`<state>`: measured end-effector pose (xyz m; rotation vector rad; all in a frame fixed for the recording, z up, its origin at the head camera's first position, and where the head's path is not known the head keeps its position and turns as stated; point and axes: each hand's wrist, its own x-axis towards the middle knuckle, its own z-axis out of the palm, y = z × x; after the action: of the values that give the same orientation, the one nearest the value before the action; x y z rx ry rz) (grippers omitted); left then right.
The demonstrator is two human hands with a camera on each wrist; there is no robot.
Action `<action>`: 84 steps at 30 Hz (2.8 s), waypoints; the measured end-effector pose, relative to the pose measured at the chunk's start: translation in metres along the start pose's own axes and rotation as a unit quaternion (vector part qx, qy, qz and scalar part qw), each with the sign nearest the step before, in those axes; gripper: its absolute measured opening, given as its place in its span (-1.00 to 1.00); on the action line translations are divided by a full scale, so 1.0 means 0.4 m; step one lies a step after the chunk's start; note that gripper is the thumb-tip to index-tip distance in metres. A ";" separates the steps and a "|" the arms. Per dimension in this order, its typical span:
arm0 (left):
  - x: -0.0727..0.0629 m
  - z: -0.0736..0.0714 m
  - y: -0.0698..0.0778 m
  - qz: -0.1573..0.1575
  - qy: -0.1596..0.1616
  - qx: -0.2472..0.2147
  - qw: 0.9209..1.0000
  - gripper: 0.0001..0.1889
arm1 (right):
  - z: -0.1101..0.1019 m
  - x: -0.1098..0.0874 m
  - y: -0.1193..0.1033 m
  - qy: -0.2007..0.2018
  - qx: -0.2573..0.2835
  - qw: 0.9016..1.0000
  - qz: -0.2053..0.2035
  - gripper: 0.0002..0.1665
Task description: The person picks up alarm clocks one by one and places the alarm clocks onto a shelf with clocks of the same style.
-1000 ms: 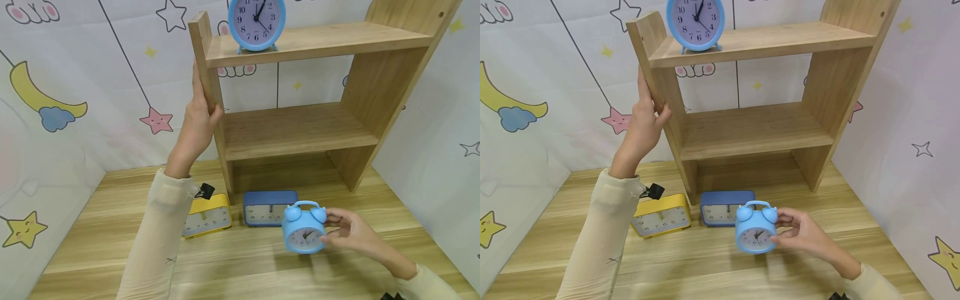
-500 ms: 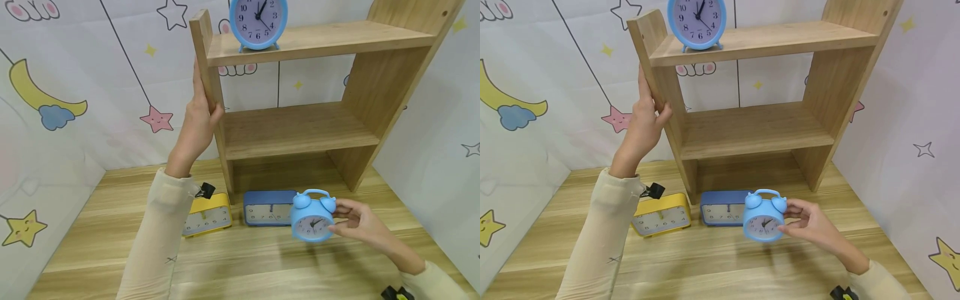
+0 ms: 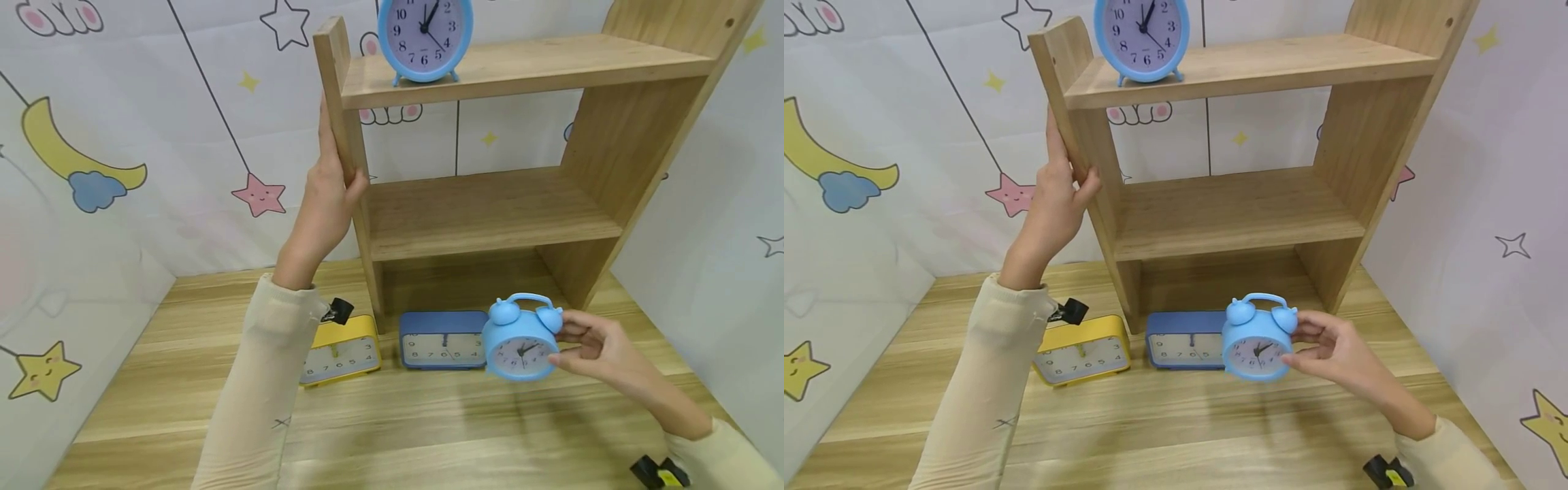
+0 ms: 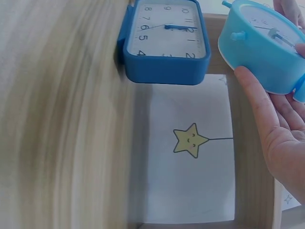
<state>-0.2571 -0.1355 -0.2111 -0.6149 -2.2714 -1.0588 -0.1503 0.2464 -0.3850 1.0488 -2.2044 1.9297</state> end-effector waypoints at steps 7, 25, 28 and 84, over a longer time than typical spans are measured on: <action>0.000 0.000 -0.003 -0.001 0.002 0.001 1.000 -0.03 | -0.009 0.024 -0.006 -0.023 0.023 0.999 -0.035 -0.28; 0.000 0.001 -0.004 0.003 0.002 0.008 1.000 -0.04 | -0.056 0.087 -0.069 0.005 0.047 0.998 -0.049 -0.33; -0.001 0.000 -0.005 0.002 0.001 0.008 1.000 -0.04 | -0.067 0.100 -0.082 0.012 0.044 0.997 -0.055 -0.34; 0.000 0.007 -0.009 0.024 0.004 0.007 1.000 -0.03 | -0.203 0.223 -0.245 0.021 0.189 0.979 -0.080 -0.40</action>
<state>-0.2600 -0.1354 -0.2143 -0.6553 -2.2433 -1.0203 -0.2027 0.2772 -0.2419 1.1714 -1.7076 2.3211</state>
